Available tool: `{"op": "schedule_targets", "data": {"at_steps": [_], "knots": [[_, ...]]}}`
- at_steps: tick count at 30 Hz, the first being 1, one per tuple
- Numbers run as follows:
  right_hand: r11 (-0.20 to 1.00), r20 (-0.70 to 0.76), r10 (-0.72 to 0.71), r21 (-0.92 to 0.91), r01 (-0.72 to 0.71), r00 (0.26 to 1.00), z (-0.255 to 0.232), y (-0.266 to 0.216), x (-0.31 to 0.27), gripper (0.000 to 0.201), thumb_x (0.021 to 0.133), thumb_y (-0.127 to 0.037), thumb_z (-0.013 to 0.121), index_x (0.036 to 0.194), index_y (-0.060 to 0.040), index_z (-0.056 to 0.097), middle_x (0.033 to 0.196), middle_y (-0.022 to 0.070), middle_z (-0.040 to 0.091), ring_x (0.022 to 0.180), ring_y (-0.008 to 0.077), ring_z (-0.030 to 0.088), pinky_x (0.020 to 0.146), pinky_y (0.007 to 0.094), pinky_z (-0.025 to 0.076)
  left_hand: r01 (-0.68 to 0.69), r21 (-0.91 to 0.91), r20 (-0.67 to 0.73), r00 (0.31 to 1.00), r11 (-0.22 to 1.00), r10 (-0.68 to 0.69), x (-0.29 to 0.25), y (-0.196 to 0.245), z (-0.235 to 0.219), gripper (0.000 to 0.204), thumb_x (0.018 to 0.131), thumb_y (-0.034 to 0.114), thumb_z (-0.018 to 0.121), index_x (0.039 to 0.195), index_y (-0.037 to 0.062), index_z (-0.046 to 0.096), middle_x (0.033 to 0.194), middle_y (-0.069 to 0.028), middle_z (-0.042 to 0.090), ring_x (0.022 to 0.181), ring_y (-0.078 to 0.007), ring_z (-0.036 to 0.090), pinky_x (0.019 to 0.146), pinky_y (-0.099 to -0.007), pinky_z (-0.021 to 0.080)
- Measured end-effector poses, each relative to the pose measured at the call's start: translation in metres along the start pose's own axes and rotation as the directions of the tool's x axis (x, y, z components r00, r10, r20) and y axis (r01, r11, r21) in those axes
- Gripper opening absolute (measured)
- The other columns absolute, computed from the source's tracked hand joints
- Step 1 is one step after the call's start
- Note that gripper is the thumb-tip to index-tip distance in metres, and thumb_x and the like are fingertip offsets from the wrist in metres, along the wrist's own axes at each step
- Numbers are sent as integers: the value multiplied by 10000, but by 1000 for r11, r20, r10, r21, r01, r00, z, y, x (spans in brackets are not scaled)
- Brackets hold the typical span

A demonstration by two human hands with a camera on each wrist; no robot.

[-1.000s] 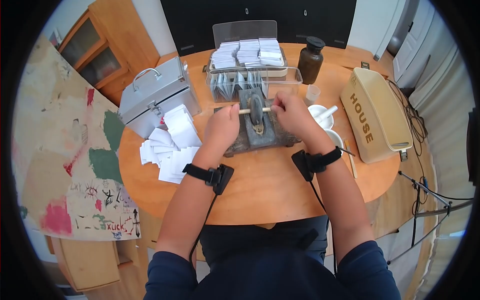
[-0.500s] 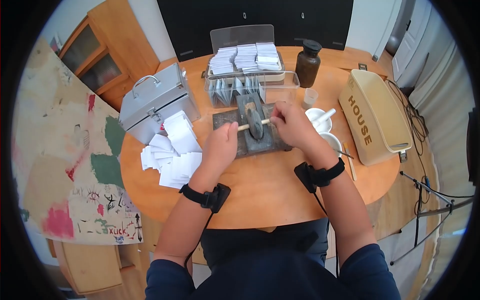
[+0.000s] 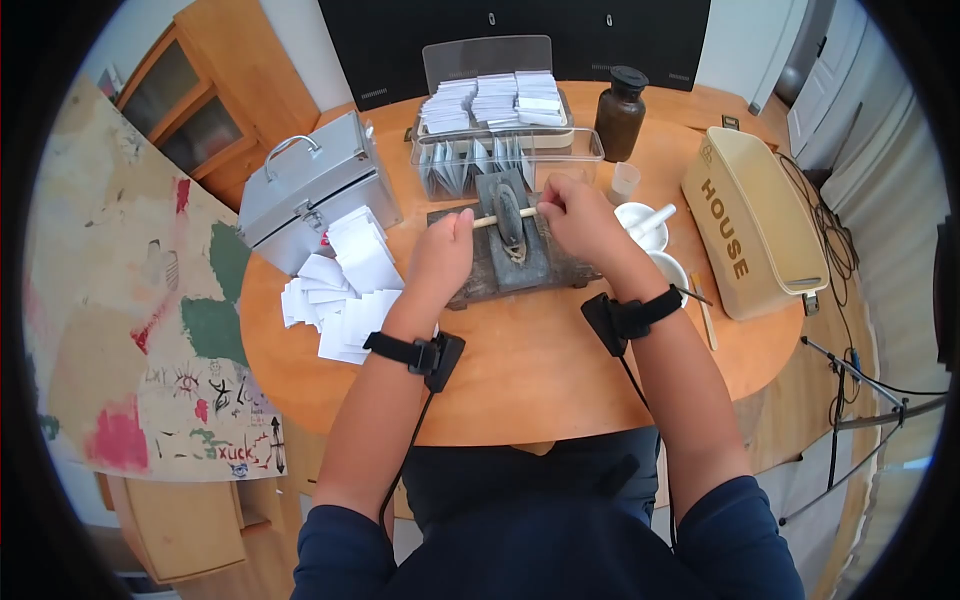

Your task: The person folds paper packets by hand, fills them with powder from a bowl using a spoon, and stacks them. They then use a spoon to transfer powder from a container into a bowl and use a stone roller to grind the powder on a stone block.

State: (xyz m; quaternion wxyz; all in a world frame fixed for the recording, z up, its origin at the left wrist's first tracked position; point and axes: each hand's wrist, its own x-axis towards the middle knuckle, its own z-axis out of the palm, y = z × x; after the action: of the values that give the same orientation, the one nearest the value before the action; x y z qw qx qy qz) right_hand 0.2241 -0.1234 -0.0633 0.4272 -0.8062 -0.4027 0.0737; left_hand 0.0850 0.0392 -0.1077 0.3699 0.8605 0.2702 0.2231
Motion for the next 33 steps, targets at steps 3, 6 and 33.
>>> {"op": "schedule_targets", "data": {"at_steps": [3, 6, 33], "knots": [[998, 14, 7, -60, -6, 1000, 0, 1, 4, 90, 874, -109, 609, 888, -20, 613, 824, 207, 660, 832, 394, 629, 743, 451, 488, 101, -201, 119, 990, 974, -78, 17, -16, 4, 385, 1016, 342, 477, 811, 23, 551, 648, -6, 491, 599, -125, 455, 584, -306, 403], [998, 49, 23, -54, -20, 999, 0, 4, 5, 114, 878, -103, 617, 872, 2, 573, 804, 173, 630, 759, 300, 608, 686, 395, 470, 70, -148, 25, 997, 986, -67, 13, -9, 5, 428, 1001, 367, 448, 892, -24, 585, 776, -214, 609, 752, -366, 593, 738, -421, 464], [999, 20, -34, 0, 34, 999, 2, 7, 5, 112, 873, -112, 625, 875, -5, 592, 767, 153, 628, 739, 294, 614, 670, 392, 480, 230, -402, 159, 971, 886, -180, 6, -9, 4, 351, 1015, 363, 490, 776, 106, 515, 675, 49, 444, 586, -61, 416, 519, -232, 344]]}}
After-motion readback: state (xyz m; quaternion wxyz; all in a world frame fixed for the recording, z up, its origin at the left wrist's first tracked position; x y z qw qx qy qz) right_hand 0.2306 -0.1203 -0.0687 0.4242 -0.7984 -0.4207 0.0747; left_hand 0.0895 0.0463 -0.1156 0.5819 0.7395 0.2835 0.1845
